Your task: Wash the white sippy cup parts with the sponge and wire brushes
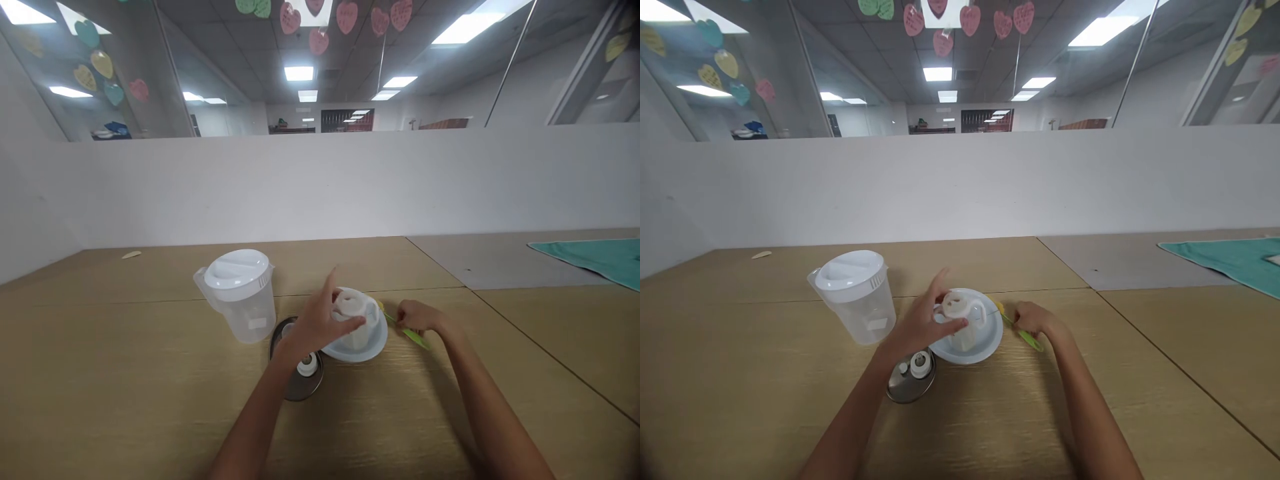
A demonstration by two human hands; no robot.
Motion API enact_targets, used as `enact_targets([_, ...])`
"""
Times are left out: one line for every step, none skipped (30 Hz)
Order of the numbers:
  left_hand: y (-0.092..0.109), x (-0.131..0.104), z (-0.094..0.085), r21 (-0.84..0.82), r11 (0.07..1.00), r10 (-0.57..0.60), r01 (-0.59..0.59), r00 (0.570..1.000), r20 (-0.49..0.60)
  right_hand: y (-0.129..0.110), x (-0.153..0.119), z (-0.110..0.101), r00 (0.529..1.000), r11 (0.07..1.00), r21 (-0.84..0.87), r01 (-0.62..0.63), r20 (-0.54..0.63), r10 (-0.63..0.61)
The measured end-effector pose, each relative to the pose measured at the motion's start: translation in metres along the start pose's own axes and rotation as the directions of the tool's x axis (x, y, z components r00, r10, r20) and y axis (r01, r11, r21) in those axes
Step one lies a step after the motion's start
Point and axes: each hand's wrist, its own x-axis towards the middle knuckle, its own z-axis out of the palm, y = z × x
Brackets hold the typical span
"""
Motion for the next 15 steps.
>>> enact_targets([0.004,-0.003,0.003,0.03,0.999,0.009,-0.011,0.998,0.055,0.0,0.004,0.005,0.999,1.0,0.012,-0.018,0.044,0.017])
enact_targets([0.008,-0.005,0.006,0.068,0.997,0.022,-0.03,0.993,0.117,0.001,0.007,0.01,0.996,0.999,0.023,-0.036,0.082,0.034])
enact_targets([0.012,-0.008,0.011,0.104,0.993,0.039,-0.059,0.982,0.186,0.001,0.01,0.014,0.992,0.998,0.034,-0.053,0.115,0.048])
enact_targets([0.015,-0.01,0.015,0.134,0.986,0.059,-0.096,0.966,0.253,0.001,0.012,0.017,0.988,0.997,0.044,-0.065,0.14,0.058])
enact_targets([0.017,-0.012,0.02,0.16,0.978,0.081,-0.137,0.946,0.314,0.002,0.014,0.02,0.985,0.996,0.054,-0.071,0.159,0.062])
enact_targets([0.019,-0.013,0.024,0.18,0.967,0.104,-0.179,0.926,0.363,0.002,0.015,0.021,0.983,0.995,0.064,-0.074,0.173,0.062])
enact_targets([0.021,-0.015,0.027,0.2,0.955,0.124,-0.218,0.909,0.398,0.002,0.015,0.022,0.981,0.994,0.073,-0.076,0.183,0.061])
enact_targets([0.022,-0.016,0.03,0.221,0.943,0.137,-0.248,0.897,0.42,0.002,0.015,0.022,0.98,0.994,0.081,-0.077,0.187,0.061])
enact_targets([0.023,-0.017,0.031,0.243,0.932,0.141,-0.267,0.888,0.437,0.002,0.015,0.021,0.982,0.993,0.088,-0.076,0.181,0.059])
enact_targets([0.024,-0.018,0.032,0.264,0.924,0.136,-0.277,0.882,0.451,0.002,0.015,0.02,0.985,0.993,0.096,-0.073,0.164,0.056])
enact_targets([0.024,-0.019,0.032,0.283,0.916,0.127,-0.283,0.876,0.465,0.002,0.015,0.019,0.989,0.992,0.104,-0.065,0.136,0.05])
enact_targets([0.024,-0.019,0.033,0.298,0.909,0.119,-0.29,0.869,0.481,0.002,0.015,0.017,0.994,0.992,0.114,-0.053,0.099,0.042])
enact_targets([0.023,-0.019,0.033,0.313,0.902,0.108,-0.296,0.86,0.499,0.001,0.015,0.015,0.998,0.992,0.124,-0.036,0.054,0.03])
enact_targets([0.022,-0.019,0.034,0.331,0.895,0.091,-0.299,0.849,0.521,0.0,0.015,0.013,1.0,0.991,0.135,-0.017,0.008,0.016])
enact_targets([0.021,-0.019,0.036,0.352,0.886,0.069,-0.302,0.837,0.543,-0.001,0.015,0.011,0.999,0.989,0.146,0.004,-0.036,0.002])
